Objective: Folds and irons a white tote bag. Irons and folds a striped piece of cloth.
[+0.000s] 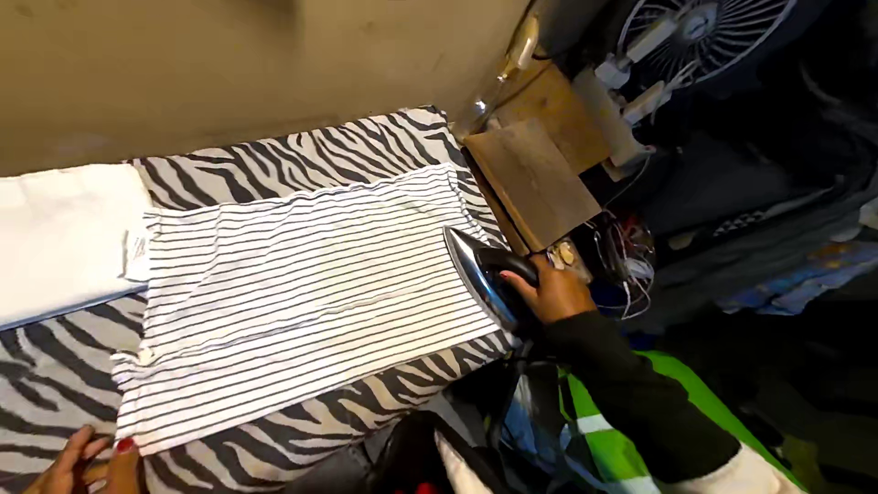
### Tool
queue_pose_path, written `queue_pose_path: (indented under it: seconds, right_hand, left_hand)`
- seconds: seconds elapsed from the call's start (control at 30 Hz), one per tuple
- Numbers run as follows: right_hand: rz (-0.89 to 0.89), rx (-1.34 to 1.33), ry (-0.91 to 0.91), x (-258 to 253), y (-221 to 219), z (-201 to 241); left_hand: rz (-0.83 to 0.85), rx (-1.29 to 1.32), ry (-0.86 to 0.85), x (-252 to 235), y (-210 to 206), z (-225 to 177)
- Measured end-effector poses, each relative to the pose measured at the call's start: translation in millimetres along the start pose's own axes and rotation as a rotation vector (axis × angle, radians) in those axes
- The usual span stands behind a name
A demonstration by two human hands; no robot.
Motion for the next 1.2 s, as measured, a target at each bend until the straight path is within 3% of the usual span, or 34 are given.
queue_pose_path:
  seconds: [0.1, 0.13, 0.33, 0.43, 0.47, 0.53, 0.63, 0.7, 0.77, 0.9, 1.0, 1.1, 1.2]
  right_hand:
    - [-0.089, -0.042, 0.627, 12.8, -1.0, 55.0]
    - [-0.108, -0.052, 0.757, 20.9, -2.4, 74.3]
    - [-0.103, -0.076, 0.892, 37.0, -10.4, 165.6]
    - [-0.020, -0.024, 0.668, 39.6, -16.2, 208.3]
    - [0.000, -0.028, 0.666, 39.9, -18.0, 225.4]
    - [0.027, -0.070, 0.783, 49.2, -24.5, 262.9]
    - [0.121, -0.093, 0.891, 82.0, -37.5, 297.1]
    - [0.109, -0.086, 0.860, 91.4, -38.3, 291.1]
    - [0.099, -0.059, 0.703, 75.6, -33.7, 258.6]
    - [0.067, 0.083, 0.291, 11.2, -19.6, 124.7]
    - [-0.048, 0.121, 0.318, -3.6, -5.7, 61.1]
    - [-0.128, 0.053, 0.548, 13.9, -4.8, 88.0]
    - [-0.175, -0.030, 0.764, 42.3, -9.6, 174.1]
  left_hand:
    - [0.154, 0.144, 0.110, -5.3, -4.6, 4.7]
    - [0.194, 0.175, 0.148, -2.8, -4.1, 3.0]
    - [0.172, 0.317, 0.234, -1.9, -3.3, 15.6]
    - [0.156, 0.227, 0.146, -10.9, 3.4, 14.2]
    - [0.149, 0.187, 0.117, -16.2, 3.8, 9.4]
    - [0.162, 0.107, 0.060, -29.0, -0.5, -4.1]
    - [0.281, 0.044, 0.124, -46.3, -22.7, -16.1]
    - [0.246, 0.045, 0.135, -61.2, -31.1, -19.2]
    - [0.168, 0.049, 0.149, -72.0, -28.5, -17.9]
    - [0.138, 0.053, 0.157, -75.2, -29.2, -8.6]
    - [0.141, 0.083, 0.124, -72.4, -30.5, -7.9]
    - [0.156, 0.087, 0.163, -72.7, -32.1, -8.5]
    - [0.194, 0.065, 0.214, -73.1, -33.2, -10.9]
Point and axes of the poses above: each hand's wrist, its own x-axis away from the middle knuckle, its own y-axis out of the back of the hand, z = x × y, the point moved 10 cm from there along -x, towards the middle knuckle, and after that the axes turned 12 degrees about -z, right-handed, at the moved point
